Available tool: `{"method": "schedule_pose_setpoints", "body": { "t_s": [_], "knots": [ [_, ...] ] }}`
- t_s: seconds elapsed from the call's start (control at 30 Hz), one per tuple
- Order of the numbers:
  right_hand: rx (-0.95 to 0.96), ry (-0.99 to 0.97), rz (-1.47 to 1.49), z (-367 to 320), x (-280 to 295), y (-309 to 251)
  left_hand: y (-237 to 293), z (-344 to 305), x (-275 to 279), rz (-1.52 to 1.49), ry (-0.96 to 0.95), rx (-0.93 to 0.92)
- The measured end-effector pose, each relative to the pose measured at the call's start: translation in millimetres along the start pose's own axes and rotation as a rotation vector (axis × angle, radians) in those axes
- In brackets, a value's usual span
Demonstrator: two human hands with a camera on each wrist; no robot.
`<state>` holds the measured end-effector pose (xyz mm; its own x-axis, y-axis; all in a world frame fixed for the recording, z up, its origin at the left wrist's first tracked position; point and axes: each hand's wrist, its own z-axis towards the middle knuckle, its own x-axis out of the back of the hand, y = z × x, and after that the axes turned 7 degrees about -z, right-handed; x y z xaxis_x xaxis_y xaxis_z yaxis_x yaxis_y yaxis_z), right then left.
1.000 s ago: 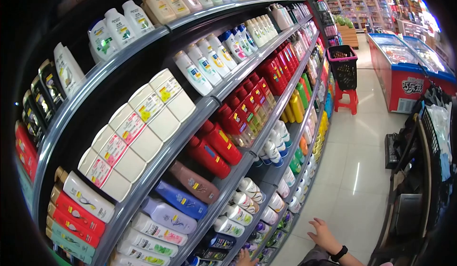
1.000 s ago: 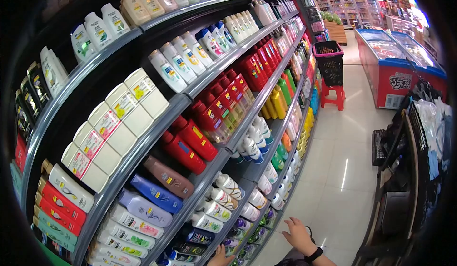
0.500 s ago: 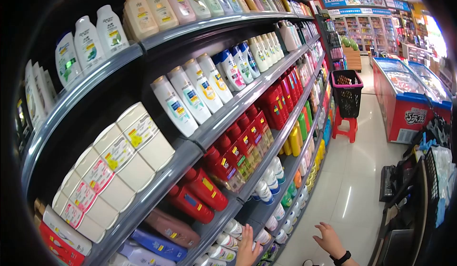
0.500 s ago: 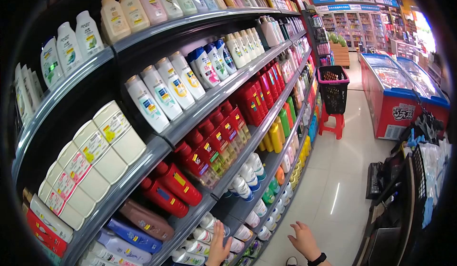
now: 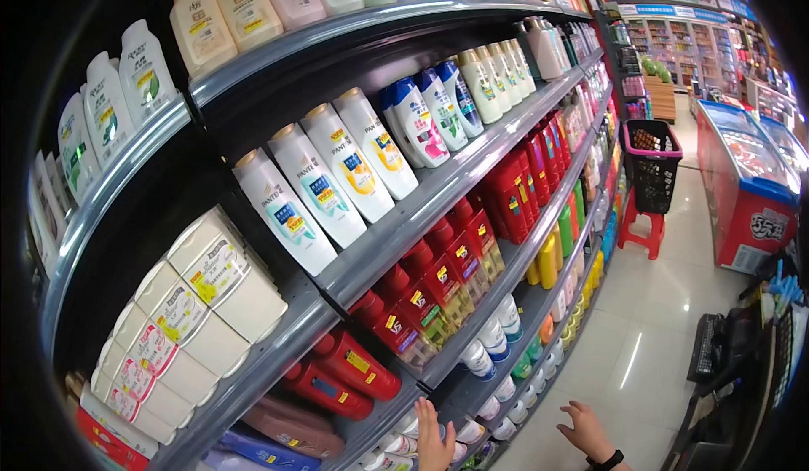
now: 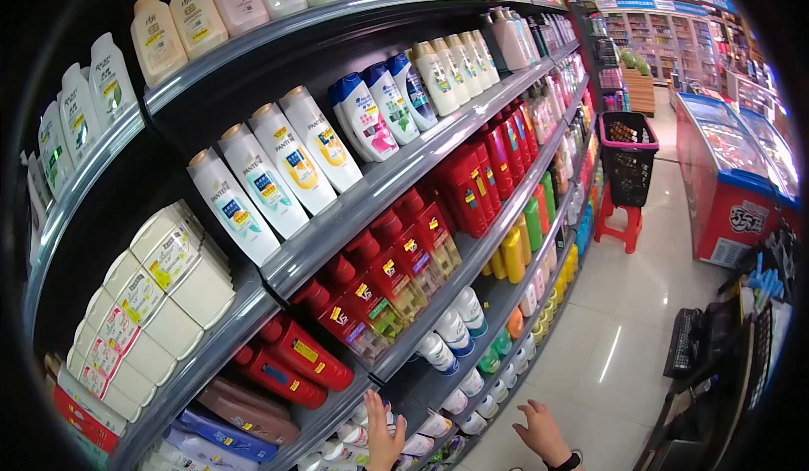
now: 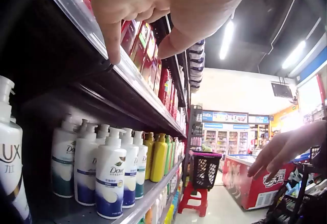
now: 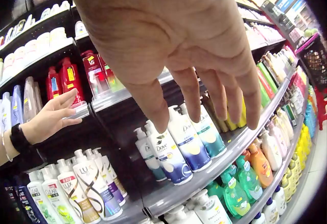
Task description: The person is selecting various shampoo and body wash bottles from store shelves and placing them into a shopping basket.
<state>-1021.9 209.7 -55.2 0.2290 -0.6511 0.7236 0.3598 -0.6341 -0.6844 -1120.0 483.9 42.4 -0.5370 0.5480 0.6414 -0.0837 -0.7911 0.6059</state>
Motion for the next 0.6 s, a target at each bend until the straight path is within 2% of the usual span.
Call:
{"method": "schedule_pose_setpoints", "body": {
  "t_s": [0.13,0.37,0.47,0.6],
  "knots": [
    [0.089,-0.054,-0.013,32.0,5.4,24.7,-3.1,4.9,-16.7,0.101,0.026,0.074],
    [0.300,-0.197,0.029,96.6,43.5,83.5,28.0,26.0,-59.0,0.225,0.157,0.228],
    [0.314,-0.171,0.015,127.1,70.3,122.4,45.4,40.4,-79.9,0.248,0.206,0.261],
    [0.242,-0.143,0.009,155.2,115.9,159.1,61.1,65.8,-106.5,0.296,0.222,0.255]
  ]
}}
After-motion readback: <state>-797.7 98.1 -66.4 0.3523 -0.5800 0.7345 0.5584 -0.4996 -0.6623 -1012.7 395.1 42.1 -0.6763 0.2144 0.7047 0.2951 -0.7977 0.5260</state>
